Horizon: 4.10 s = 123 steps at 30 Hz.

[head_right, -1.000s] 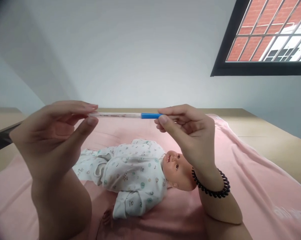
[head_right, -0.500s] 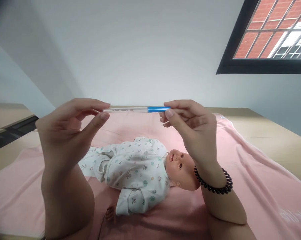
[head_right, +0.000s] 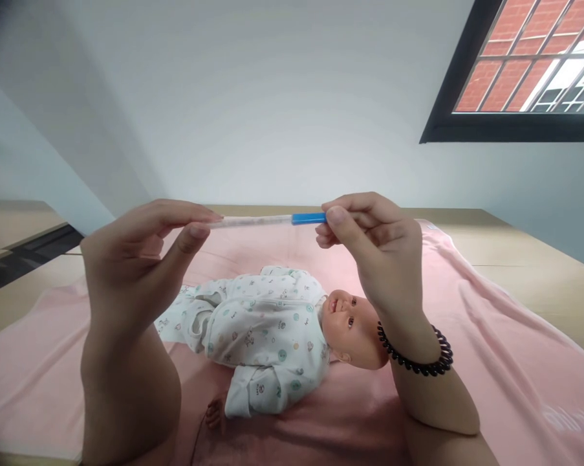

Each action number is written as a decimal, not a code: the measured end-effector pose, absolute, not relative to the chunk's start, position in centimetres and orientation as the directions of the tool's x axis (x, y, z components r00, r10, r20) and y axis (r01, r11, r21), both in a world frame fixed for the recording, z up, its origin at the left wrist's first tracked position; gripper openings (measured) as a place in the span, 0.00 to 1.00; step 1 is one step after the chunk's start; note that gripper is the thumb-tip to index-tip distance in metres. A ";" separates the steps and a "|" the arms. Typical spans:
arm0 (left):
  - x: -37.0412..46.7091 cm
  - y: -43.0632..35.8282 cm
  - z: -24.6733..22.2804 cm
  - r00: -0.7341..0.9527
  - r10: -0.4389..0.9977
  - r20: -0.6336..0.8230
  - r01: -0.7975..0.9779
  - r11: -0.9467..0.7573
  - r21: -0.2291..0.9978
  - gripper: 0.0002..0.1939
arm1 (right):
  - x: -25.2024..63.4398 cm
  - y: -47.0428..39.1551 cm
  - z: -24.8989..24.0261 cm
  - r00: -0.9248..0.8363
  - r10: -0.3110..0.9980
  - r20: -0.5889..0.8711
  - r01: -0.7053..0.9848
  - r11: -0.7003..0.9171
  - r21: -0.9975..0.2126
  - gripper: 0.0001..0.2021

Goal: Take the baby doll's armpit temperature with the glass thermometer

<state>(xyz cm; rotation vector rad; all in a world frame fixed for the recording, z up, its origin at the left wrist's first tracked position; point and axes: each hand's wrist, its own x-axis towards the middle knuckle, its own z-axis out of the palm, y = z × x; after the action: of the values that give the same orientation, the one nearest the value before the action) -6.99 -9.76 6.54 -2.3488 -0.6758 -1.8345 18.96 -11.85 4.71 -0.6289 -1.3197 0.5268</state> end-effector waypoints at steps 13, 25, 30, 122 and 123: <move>-7.1 -10.1 6.5 0.149 0.294 0.944 0.330 -0.915 0.233 0.11 | 18.9 -11.5 4.6 0.127 0.670 0.731 -0.019 0.739 -0.674 0.05; -6.9 -10.2 6.5 0.127 0.270 0.954 0.331 -0.919 0.216 0.13 | 18.8 -11.8 4.7 0.129 0.685 0.717 0.031 0.720 -0.693 0.05; -6.7 -10.2 6.5 0.118 0.274 0.954 0.332 -0.917 0.222 0.14 | 18.8 -11.8 4.7 0.113 0.675 0.729 0.052 0.729 -0.682 0.05; -6.8 -11.1 7.1 -0.089 0.421 0.903 0.234 -0.872 0.430 0.12 | 21.0 -10.0 4.9 -0.222 0.851 0.475 -0.328 0.393 -0.859 0.09; -6.8 -11.0 7.1 -0.082 0.412 0.908 0.220 -0.881 0.419 0.11 | 21.0 -10.0 4.9 -0.191 0.857 0.479 -0.317 0.408 -0.856 0.09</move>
<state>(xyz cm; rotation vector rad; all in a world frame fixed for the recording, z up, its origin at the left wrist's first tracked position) -6.75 -11.04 7.10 -2.2148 -0.7707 -2.2916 21.02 -9.95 4.94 -0.5297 -1.3776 1.1481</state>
